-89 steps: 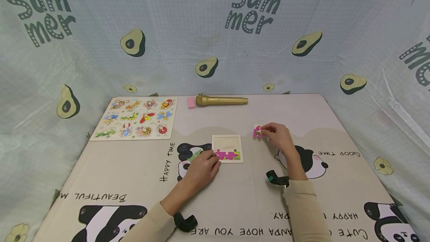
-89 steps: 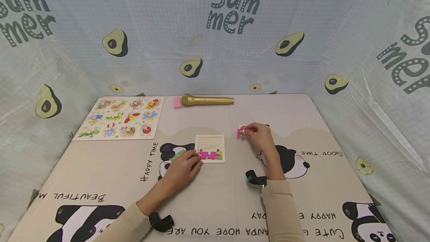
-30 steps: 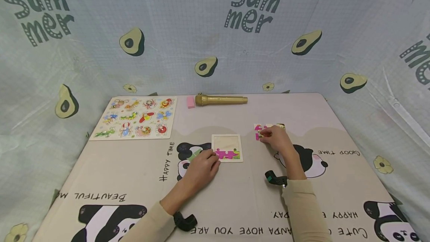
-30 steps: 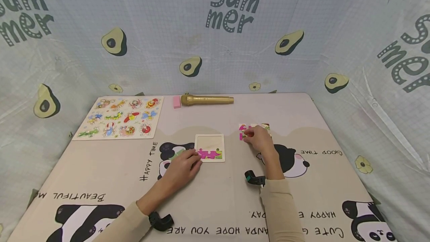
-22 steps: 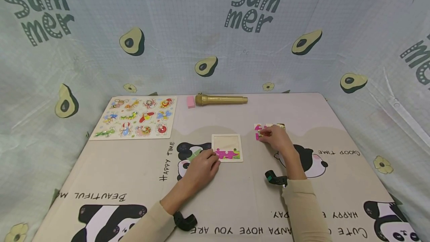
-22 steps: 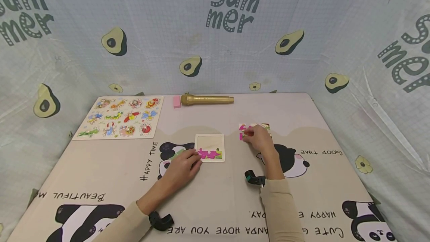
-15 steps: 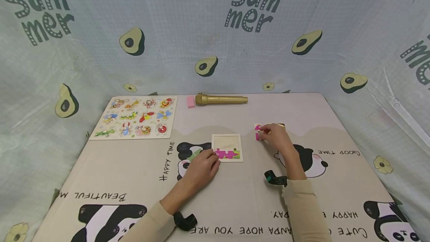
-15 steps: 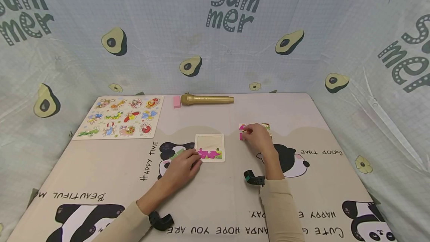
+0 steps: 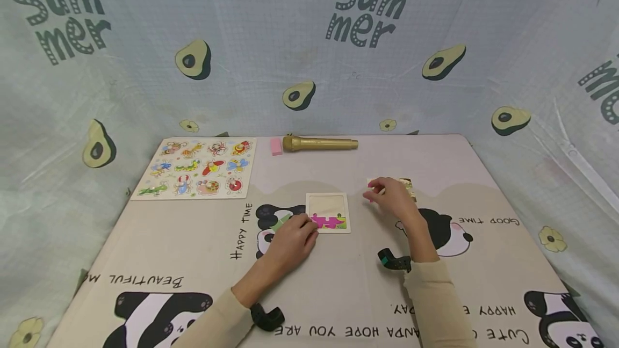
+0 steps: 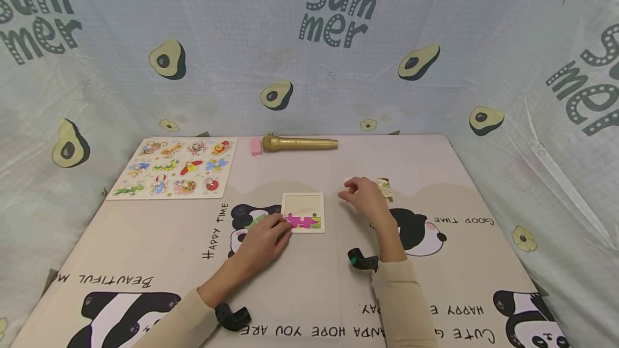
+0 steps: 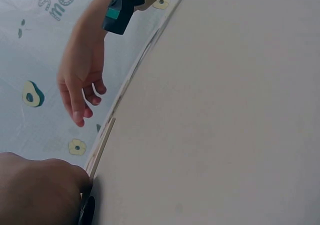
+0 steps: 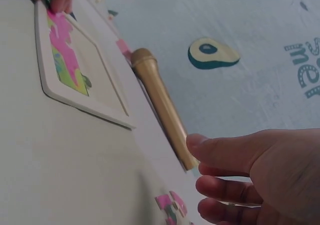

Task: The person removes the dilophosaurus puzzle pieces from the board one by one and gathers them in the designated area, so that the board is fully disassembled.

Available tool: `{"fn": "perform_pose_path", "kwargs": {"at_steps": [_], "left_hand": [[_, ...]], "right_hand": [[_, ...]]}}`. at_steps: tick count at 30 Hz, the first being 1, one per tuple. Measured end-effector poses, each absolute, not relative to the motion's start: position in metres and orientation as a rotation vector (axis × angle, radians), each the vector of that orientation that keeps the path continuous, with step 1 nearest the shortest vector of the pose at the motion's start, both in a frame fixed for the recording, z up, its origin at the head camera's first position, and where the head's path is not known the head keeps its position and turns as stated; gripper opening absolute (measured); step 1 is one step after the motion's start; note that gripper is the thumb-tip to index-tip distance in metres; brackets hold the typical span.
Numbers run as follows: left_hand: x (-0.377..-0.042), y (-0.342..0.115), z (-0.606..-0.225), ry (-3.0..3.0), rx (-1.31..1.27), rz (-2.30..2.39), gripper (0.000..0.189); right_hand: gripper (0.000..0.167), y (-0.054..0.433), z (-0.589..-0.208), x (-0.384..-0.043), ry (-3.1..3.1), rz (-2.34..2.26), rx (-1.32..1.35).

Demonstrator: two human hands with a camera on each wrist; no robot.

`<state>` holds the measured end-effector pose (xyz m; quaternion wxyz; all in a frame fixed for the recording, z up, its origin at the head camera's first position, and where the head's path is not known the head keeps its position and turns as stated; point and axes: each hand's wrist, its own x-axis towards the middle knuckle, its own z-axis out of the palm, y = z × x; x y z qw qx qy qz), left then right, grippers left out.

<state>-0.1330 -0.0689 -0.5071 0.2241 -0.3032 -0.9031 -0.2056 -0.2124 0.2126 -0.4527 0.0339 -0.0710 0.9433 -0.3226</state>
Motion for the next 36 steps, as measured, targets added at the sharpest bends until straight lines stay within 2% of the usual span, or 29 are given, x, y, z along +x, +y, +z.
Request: {"fn": "perform_pose_path", "kwargs": {"at_steps": [7,30,36], "left_hand": [[-0.134,-0.070,-0.508,-2.500,-0.860,-0.565,0.012],[-0.136,-0.069,-0.509,-2.511,-0.876,-0.521,0.016],[-0.137,-0.070,-0.510,-2.526,-0.935,-0.445,0.019]], "right_hand": [[0.039,0.198,-0.451,-0.210,2.895,-0.950,-0.302],[0.024,0.170,-0.476,-0.187,2.822,-0.931,-0.559],[0.028,0.168,-0.481,-0.183,2.818,-0.915,-0.567]]}}
